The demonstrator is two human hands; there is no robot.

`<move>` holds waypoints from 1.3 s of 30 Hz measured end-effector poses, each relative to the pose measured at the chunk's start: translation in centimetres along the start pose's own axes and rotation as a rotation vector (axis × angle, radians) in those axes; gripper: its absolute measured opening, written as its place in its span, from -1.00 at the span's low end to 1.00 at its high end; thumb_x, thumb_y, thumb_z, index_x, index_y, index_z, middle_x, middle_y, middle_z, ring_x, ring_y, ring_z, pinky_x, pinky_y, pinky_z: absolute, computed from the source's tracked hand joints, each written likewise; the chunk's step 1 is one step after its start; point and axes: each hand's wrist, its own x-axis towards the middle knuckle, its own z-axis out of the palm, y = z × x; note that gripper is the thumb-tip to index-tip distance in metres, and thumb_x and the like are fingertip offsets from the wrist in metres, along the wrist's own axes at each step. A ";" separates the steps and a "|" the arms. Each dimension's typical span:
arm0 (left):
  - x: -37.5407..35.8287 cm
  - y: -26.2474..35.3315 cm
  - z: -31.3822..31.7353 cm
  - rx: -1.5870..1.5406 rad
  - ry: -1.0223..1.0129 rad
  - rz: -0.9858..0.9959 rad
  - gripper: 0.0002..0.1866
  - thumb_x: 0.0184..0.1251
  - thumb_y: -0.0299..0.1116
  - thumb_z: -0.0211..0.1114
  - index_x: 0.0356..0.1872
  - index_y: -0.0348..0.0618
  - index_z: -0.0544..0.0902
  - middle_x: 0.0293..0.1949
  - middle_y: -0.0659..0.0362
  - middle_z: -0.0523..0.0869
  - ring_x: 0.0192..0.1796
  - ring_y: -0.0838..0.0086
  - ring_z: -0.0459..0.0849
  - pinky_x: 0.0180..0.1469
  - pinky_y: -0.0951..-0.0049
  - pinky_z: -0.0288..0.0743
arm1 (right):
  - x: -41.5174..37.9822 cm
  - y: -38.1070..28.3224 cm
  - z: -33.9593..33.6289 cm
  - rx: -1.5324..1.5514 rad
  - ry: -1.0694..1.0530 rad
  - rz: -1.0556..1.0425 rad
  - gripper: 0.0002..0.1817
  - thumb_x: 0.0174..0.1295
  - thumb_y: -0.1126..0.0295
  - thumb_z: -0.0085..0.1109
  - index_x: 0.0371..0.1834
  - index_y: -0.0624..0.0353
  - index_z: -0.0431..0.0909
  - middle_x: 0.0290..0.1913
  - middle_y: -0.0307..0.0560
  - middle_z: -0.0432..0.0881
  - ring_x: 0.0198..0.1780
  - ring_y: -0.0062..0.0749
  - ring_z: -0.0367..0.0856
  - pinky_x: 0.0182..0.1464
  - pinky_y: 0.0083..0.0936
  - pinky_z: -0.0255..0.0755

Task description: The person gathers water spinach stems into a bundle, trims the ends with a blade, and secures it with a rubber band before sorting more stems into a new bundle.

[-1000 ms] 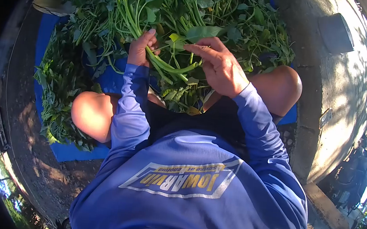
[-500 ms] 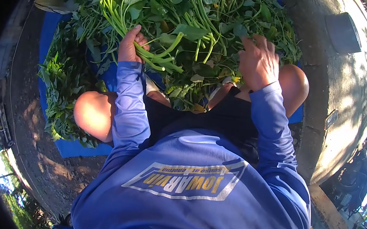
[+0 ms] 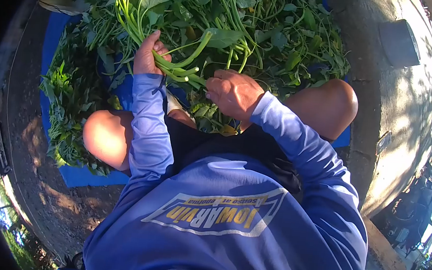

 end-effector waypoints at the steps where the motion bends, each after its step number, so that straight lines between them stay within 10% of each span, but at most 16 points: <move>1: 0.3 0.4 -0.2 -0.023 0.022 0.032 -0.69 0.41 -0.26 0.50 -0.36 0.10 0.47 -0.58 0.42 0.40 -0.57 0.64 0.36 -0.54 0.52 0.28 | -0.9 -0.6 -0.2 -0.051 -0.063 -0.023 -0.80 0.44 0.28 0.22 -0.17 0.20 0.62 -0.15 0.03 0.62 0.01 0.02 0.69 0.04 -0.08 0.62; 5: 0.5 2.5 -1.5 -0.071 0.068 0.109 -0.69 0.38 -0.26 0.53 -0.34 0.09 0.48 -0.58 0.41 0.41 -0.58 0.65 0.37 -0.58 0.55 0.27 | -2.1 4.3 -3.7 -0.389 -0.403 0.450 -0.66 0.36 0.25 0.26 0.08 0.22 0.67 0.06 0.13 0.69 0.08 0.01 0.70 0.15 -0.13 0.61; 7: 0.1 3.2 -1.0 -0.041 0.045 0.120 -0.69 0.37 -0.26 0.53 -0.33 0.08 0.48 -0.58 0.41 0.41 -0.58 0.64 0.37 -0.58 0.55 0.27 | -2.3 6.5 -5.2 -0.886 0.155 0.570 -0.64 0.30 0.27 0.26 0.07 0.21 0.73 0.06 0.20 0.74 0.10 0.03 0.73 0.17 -0.12 0.60; 11: -0.1 1.7 0.8 0.050 0.024 0.105 -0.71 0.38 -0.24 0.53 -0.34 0.10 0.50 -0.59 0.41 0.43 -0.59 0.63 0.37 -0.53 0.51 0.29 | 5.9 13.8 -5.4 0.117 0.387 0.515 -0.68 0.32 0.25 0.20 -0.01 0.15 0.81 0.01 0.17 0.80 0.10 0.13 0.75 0.19 -0.10 0.62; 19: -0.8 -1.3 0.9 0.163 0.061 0.102 -0.78 0.26 -0.31 0.58 -0.29 -0.04 0.64 -0.59 0.35 0.50 -0.61 0.62 0.42 -0.54 0.53 0.32 | 13.2 23.3 0.4 0.074 0.328 0.612 -0.62 0.27 0.21 0.38 0.10 0.11 0.78 -0.12 0.02 0.82 -0.14 -0.15 0.79 0.01 -0.23 0.64; 22: -0.1 -1.6 0.4 0.158 0.077 0.101 -0.77 0.24 -0.31 0.61 -0.29 -0.12 0.68 -0.58 0.33 0.53 -0.60 0.62 0.44 -0.51 0.54 0.34 | 12.9 24.0 -1.2 0.458 0.253 0.676 -0.64 0.33 0.30 0.38 0.17 0.11 0.75 -0.33 -0.16 0.70 -0.36 -0.38 0.65 -0.22 -0.29 0.57; 25: 0.3 -1.7 0.3 0.171 0.066 0.099 -0.75 0.23 -0.29 0.62 -0.26 -0.18 0.72 -0.57 0.31 0.56 -0.58 0.61 0.47 -0.49 0.53 0.37 | 11.4 23.1 -3.9 0.866 0.167 0.787 -0.62 0.35 0.33 0.35 0.21 0.18 0.75 -0.26 -0.06 0.73 -0.18 -0.38 0.66 -0.02 -0.32 0.58; 39: 2.9 -3.4 -0.5 0.285 -0.019 0.173 -0.75 0.27 -0.21 0.58 -0.24 -0.15 0.76 -0.57 0.29 0.56 -0.57 0.55 0.51 -0.47 0.49 0.35 | 4.9 12.8 -16.9 1.384 0.506 0.192 -0.68 0.54 0.41 0.20 0.28 0.28 0.62 -0.02 -0.13 0.72 -0.06 -0.39 0.68 0.06 -0.42 0.58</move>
